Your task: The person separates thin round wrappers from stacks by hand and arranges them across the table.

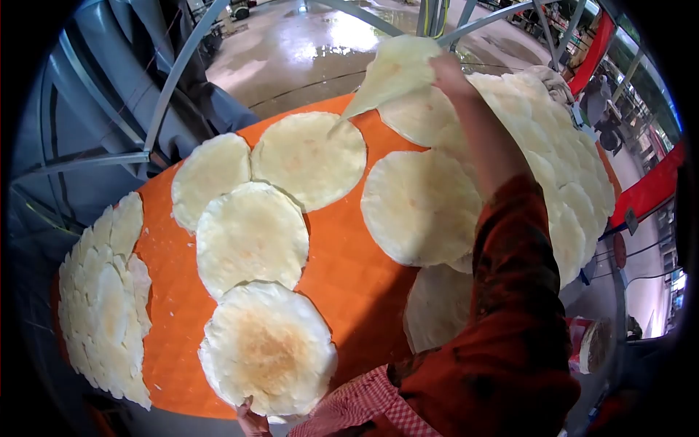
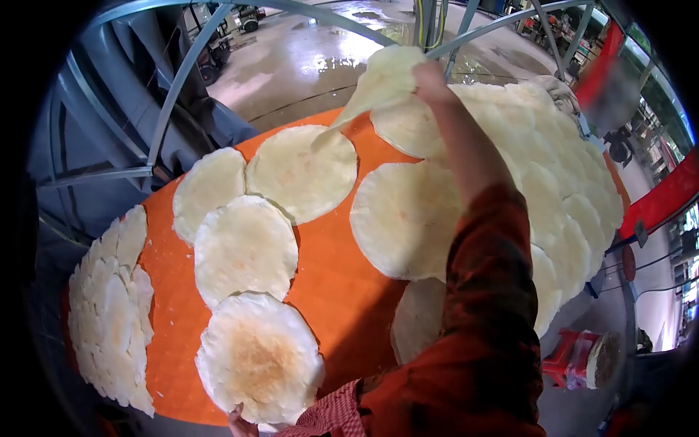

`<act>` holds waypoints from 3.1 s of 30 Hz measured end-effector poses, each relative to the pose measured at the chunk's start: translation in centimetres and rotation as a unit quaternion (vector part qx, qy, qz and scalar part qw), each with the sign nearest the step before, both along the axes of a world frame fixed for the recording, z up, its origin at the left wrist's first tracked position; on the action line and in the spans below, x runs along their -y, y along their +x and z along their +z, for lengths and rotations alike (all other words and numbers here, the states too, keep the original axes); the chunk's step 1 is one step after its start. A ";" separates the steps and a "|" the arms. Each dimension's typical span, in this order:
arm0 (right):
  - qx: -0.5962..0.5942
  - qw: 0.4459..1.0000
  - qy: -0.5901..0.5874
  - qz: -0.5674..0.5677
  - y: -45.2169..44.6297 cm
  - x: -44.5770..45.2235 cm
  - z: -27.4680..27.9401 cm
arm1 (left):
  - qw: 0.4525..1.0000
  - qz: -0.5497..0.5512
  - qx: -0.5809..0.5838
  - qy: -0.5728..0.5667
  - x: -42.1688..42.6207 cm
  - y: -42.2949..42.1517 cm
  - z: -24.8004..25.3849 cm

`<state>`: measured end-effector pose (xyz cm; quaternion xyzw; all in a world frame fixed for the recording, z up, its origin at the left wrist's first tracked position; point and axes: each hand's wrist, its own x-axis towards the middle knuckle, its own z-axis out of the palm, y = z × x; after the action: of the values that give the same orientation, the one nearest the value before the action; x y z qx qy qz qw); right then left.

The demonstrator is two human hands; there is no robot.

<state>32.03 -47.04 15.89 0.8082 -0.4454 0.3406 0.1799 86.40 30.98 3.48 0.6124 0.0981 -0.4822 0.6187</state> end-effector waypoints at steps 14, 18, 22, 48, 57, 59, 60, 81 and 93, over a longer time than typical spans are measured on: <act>0.145 0.639 0.618 0.434 26.1 -51.7 -2.3 | 0.984 -0.030 0.066 -0.161 5.9 -4.7 7.0; 0.019 0.800 0.412 0.436 35.0 -59.0 -4.2 | 0.973 -0.067 0.090 -0.202 9.8 -5.1 9.6; 0.091 0.747 0.582 0.308 39.9 -48.7 -2.4 | 0.937 -0.096 0.119 -0.315 12.5 -5.7 11.5; 0.682 0.468 0.556 -0.080 24.1 -17.4 -22.3 | 0.435 -0.525 0.700 -0.211 25.2 -18.2 -9.2; 0.634 0.451 0.585 -0.229 28.8 -16.6 -17.8 | 0.460 -0.480 0.712 -0.227 24.8 -17.6 -8.2; 0.628 0.590 0.493 -0.122 29.7 -16.7 -14.9 | 0.467 -0.462 0.715 -0.238 24.8 -17.5 -8.8; 0.614 0.650 0.442 -0.064 30.3 -17.2 -13.1 | 0.465 -0.466 0.716 -0.233 24.8 -17.4 -8.9; -0.242 0.762 0.398 0.451 43.4 -65.4 -2.8 | 0.867 -0.070 -0.302 -0.390 7.6 0.8 1.1; -0.205 0.838 0.271 0.427 38.9 -68.5 -9.4 | 0.896 -0.055 -0.247 -0.366 2.6 4.4 -0.5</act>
<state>70.90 21.44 6.45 0.9860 -0.0839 0.0758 -0.1223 90.80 28.41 3.01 0.2089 0.0305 -0.6527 0.7276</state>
